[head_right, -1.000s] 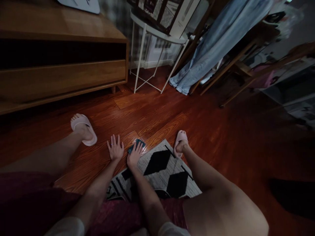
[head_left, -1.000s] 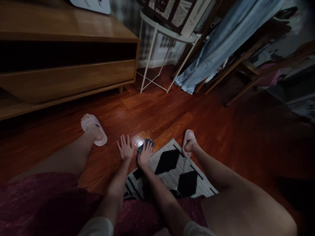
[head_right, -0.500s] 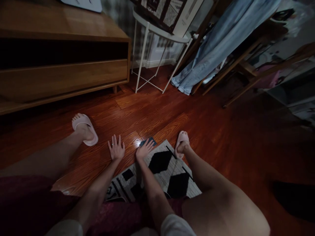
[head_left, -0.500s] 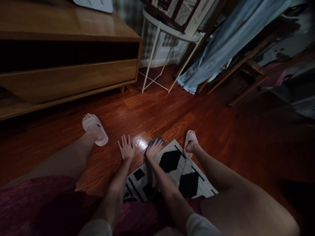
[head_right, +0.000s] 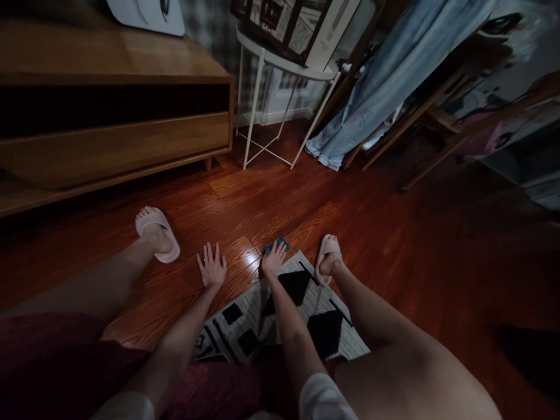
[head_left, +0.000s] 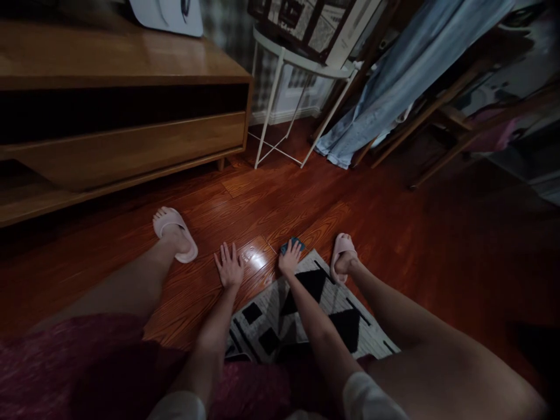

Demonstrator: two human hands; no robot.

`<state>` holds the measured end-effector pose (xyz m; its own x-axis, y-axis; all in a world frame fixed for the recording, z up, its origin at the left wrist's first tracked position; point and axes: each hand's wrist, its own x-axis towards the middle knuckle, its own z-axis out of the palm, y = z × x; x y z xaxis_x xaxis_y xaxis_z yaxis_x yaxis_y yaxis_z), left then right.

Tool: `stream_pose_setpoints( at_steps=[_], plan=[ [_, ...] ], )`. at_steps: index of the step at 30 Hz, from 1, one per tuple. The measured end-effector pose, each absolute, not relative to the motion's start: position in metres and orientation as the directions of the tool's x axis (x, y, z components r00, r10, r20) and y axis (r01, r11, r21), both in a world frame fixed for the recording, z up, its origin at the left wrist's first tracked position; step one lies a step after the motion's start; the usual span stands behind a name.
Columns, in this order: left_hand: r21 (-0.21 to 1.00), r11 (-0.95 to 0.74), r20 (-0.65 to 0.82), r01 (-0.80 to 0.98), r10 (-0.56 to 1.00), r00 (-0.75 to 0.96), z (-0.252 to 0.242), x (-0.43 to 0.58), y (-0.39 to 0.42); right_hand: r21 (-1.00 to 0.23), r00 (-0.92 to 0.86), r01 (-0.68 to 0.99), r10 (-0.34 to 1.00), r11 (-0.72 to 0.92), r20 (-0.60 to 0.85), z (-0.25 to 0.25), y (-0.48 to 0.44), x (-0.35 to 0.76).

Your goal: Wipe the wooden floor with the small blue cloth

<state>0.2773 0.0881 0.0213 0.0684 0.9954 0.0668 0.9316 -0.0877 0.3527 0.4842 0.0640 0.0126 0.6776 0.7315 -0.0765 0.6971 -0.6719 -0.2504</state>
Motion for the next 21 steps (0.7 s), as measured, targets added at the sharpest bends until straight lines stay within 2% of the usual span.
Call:
stream_pose_setpoints(
  at_steps=[3, 7, 14, 18, 21],
  plan=[
    [0.347, -0.085, 0.068, 0.934, 0.996, 0.066, 0.023, 0.277, 0.088, -0.226, 0.705, 0.677, 0.706, -0.7, -0.074, 0.016, 0.062, 0.504],
    [0.347, -0.088, 0.068, 0.934, 0.995, 0.068, 0.022, 0.277, 0.088, -0.237, 0.705, 0.685, 0.709, -0.689, -0.026, 0.001, 0.043, 0.456],
    [0.366, -0.088, 0.062, 0.926, 0.996, 0.07, 0.016, 0.276, 0.09, -0.298, 0.485, 0.831, 0.874, -0.47, -0.024, -0.024, 0.021, 0.357],
    [0.346, -0.099, 0.079, 0.933, 0.994, 0.076, 0.016, 0.276, 0.091, -0.28, 0.372, 0.89, 0.928, -0.36, -0.011, -0.013, 0.041, 0.409],
    [0.339, -0.1, 0.083, 0.935, 0.994, 0.076, 0.017, 0.275, 0.092, -0.226, 0.468, 0.856, 0.883, -0.465, -0.042, 0.001, 0.061, 0.481]
  ],
)
